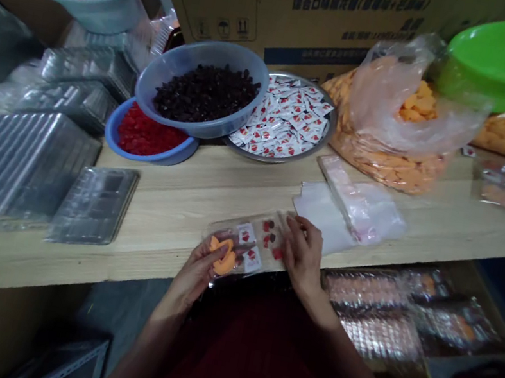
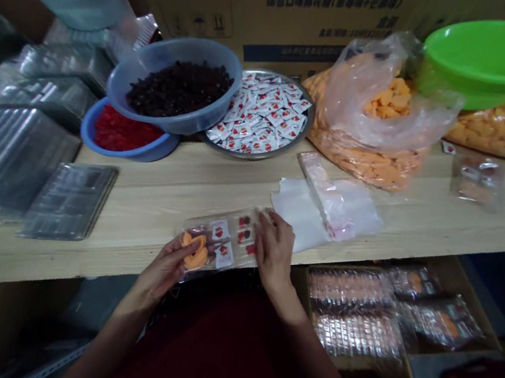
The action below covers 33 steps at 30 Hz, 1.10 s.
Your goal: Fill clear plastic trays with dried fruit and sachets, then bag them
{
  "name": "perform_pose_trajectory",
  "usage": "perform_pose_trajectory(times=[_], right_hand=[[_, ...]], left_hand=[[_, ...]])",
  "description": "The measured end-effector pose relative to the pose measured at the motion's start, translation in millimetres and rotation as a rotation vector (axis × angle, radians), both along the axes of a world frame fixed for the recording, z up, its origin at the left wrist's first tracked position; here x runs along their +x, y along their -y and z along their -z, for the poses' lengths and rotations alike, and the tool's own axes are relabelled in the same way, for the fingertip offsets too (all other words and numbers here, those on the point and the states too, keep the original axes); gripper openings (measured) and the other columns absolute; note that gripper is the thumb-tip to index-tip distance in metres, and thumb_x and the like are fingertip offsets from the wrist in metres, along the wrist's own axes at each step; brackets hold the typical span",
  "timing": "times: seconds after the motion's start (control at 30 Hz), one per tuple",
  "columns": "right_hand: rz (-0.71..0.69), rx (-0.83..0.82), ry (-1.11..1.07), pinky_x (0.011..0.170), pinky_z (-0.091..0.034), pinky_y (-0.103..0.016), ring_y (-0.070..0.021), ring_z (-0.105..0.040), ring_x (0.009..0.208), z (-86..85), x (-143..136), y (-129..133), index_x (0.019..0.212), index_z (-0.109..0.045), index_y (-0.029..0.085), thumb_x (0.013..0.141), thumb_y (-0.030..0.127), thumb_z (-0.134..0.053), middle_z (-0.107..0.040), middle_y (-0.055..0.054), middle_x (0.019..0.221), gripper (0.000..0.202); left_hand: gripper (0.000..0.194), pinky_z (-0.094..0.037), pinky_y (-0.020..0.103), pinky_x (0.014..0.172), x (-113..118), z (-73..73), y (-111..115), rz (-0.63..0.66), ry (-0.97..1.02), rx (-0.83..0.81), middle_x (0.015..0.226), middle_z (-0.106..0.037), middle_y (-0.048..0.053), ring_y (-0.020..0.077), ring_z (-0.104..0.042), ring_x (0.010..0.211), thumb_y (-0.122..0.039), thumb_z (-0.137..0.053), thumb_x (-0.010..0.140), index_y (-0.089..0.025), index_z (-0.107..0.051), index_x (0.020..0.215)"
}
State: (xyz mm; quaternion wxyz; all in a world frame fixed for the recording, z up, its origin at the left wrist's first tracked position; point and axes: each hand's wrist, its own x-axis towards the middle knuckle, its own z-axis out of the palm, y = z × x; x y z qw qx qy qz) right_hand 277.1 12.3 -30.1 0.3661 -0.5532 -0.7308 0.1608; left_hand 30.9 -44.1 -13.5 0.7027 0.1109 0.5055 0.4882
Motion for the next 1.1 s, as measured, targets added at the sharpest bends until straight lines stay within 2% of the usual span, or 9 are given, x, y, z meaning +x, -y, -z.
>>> perform_pose_trajectory(times=[0.07,0.17,0.27,0.4,0.5,0.6,0.7,0.83,1.1], right_hand=[[0.062,0.009,0.124,0.099,-0.048,-0.049,-0.0308,-0.052,0.115,-6.2,16,-5,0.134,-0.06,0.022,0.099,0.035,-0.056,-0.057,-0.015,0.127,0.038],[0.101,-0.069,0.42,0.088,-0.049,-0.044,-0.0321,-0.053,0.104,-13.1,36,-19,0.11,-0.068,0.014,0.094,0.034,-0.062,-0.06,-0.017,0.112,0.027],[0.051,-0.186,0.653,0.078,-0.046,-0.036,-0.0293,-0.056,0.098,-21.6,44,-32,0.093,-0.069,0.013,0.095,0.023,-0.057,-0.063,-0.016,0.101,0.015],[-0.049,-0.297,0.705,0.067,-0.039,-0.031,-0.023,-0.06,0.087,-32.3,47,-46,0.079,-0.069,0.014,0.095,0.015,-0.052,-0.067,-0.014,0.094,0.024],[-0.058,-0.31,0.565,0.064,-0.036,-0.03,-0.0188,-0.059,0.076,-31.9,55,-57,0.074,-0.066,0.015,0.089,0.013,-0.058,-0.068,-0.011,0.087,0.017],[0.022,-0.385,0.242,0.061,-0.036,-0.027,-0.0149,-0.054,0.064,-24.2,63,-69,0.066,-0.062,0.017,0.081,0.018,-0.065,-0.065,-0.005,0.071,0.015],[0.062,-0.531,-0.1,0.054,-0.033,-0.026,-0.0117,-0.045,0.054,-16.0,70,-77,0.057,-0.059,0.018,0.076,0.042,-0.073,-0.055,0.0,0.056,0.034],[-0.022,-0.623,-0.3,0.051,-0.028,-0.026,-0.01,-0.039,0.052,-10.9,78,-78,0.057,-0.063,0.016,0.071,0.066,-0.072,-0.05,0.002,0.053,0.053],[0.022,-0.592,-0.363,0.058,-0.043,-0.027,-0.0151,-0.055,0.059,-2.7,81,-76,0.065,-0.074,0.016,0.062,0.047,-0.077,-0.068,-0.004,0.064,0.031]], left_hand=[[0.042,-0.063,0.032,0.083,-2,1.6,-4,-0.088,-0.01,-0.028,0.103,-0.079,0.004,0.0219,-0.077,0.09,-0.028,-0.088,0.073,-0.021,-0.07,0.11],[0.037,-0.063,0.027,0.081,-6,0.5,-11,-0.188,-0.005,-0.065,0.098,-0.079,0.004,0.0182,-0.077,0.085,-0.022,-0.088,0.071,-0.018,-0.072,0.104],[0.035,-0.063,0.026,0.082,-6,-2.8,-15,-0.221,0.021,-0.057,0.098,-0.08,0.005,0.0176,-0.077,0.085,-0.018,-0.089,0.07,-0.015,-0.073,0.101],[0.037,-0.064,0.026,0.078,-2,-3.1,-16,-0.247,0.054,-0.034,0.094,-0.079,0.005,0.0187,-0.077,0.084,-0.017,-0.09,0.067,-0.014,-0.073,0.1],[0.034,-0.064,0.026,0.079,0,0.3,-15,-0.252,0.069,-0.015,0.096,-0.079,0.005,0.0181,-0.076,0.085,-0.017,-0.089,0.069,-0.013,-0.073,0.099],[0.028,-0.063,0.024,0.078,1,2.2,-17,-0.27,0.082,-0.002,0.097,-0.079,0.005,0.0158,-0.076,0.083,-0.015,-0.086,0.073,-0.013,-0.073,0.097],[0.029,-0.063,0.022,0.077,4,0.4,-23,-0.302,0.101,0.01,0.096,-0.079,0.004,0.0141,-0.075,0.082,-0.014,-0.086,0.073,-0.013,-0.074,0.099],[0.031,-0.062,0.022,0.078,14,-5.0,-33,-0.309,0.11,0.032,0.099,-0.079,0.004,0.0139,-0.074,0.083,-0.016,-0.087,0.072,-0.013,-0.074,0.101],[0.034,-0.059,0.023,0.079,36,-12.5,-47,-0.271,0.103,0.091,0.097,-0.078,0.005,0.0138,-0.073,0.084,-0.022,-0.09,0.071,-0.015,-0.075,0.1]])
